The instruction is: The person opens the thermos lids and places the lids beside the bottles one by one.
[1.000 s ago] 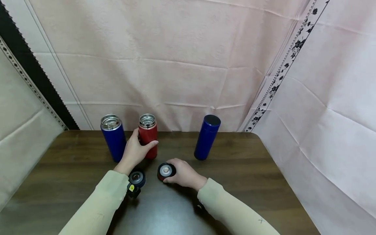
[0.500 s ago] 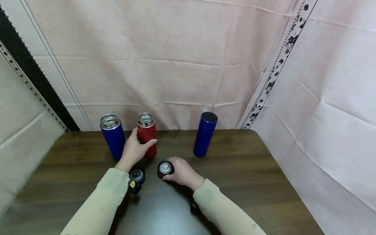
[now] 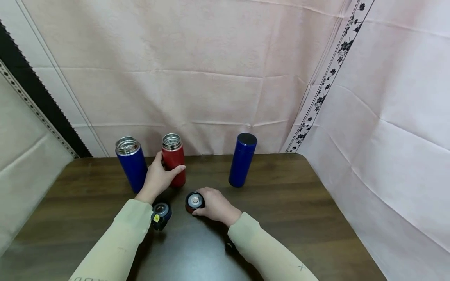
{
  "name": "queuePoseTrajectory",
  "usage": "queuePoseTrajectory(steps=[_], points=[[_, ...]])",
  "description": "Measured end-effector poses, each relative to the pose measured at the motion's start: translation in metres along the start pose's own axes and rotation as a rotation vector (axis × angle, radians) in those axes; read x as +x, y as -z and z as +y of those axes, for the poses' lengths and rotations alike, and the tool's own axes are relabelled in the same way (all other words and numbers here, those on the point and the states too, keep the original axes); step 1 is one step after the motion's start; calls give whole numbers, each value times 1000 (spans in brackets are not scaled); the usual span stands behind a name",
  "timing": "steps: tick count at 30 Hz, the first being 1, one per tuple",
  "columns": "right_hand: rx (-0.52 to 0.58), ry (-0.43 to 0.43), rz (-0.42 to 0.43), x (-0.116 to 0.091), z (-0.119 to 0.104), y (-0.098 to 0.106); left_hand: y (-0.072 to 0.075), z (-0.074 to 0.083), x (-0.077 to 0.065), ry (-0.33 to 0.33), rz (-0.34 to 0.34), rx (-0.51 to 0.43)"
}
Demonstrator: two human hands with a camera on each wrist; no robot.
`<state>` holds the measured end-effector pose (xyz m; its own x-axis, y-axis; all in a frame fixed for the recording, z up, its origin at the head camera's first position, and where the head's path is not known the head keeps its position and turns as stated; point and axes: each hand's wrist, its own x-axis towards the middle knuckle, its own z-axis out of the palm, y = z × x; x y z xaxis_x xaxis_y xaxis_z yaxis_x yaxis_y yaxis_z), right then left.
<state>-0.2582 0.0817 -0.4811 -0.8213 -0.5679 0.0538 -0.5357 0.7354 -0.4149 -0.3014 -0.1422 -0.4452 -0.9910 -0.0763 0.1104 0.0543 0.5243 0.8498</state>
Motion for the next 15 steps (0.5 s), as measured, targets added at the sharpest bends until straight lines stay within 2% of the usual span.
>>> queuePoseTrajectory(steps=[15], points=[[10, -8, -22, 1, -1, 2, 1, 2, 6, 18, -20, 8]])
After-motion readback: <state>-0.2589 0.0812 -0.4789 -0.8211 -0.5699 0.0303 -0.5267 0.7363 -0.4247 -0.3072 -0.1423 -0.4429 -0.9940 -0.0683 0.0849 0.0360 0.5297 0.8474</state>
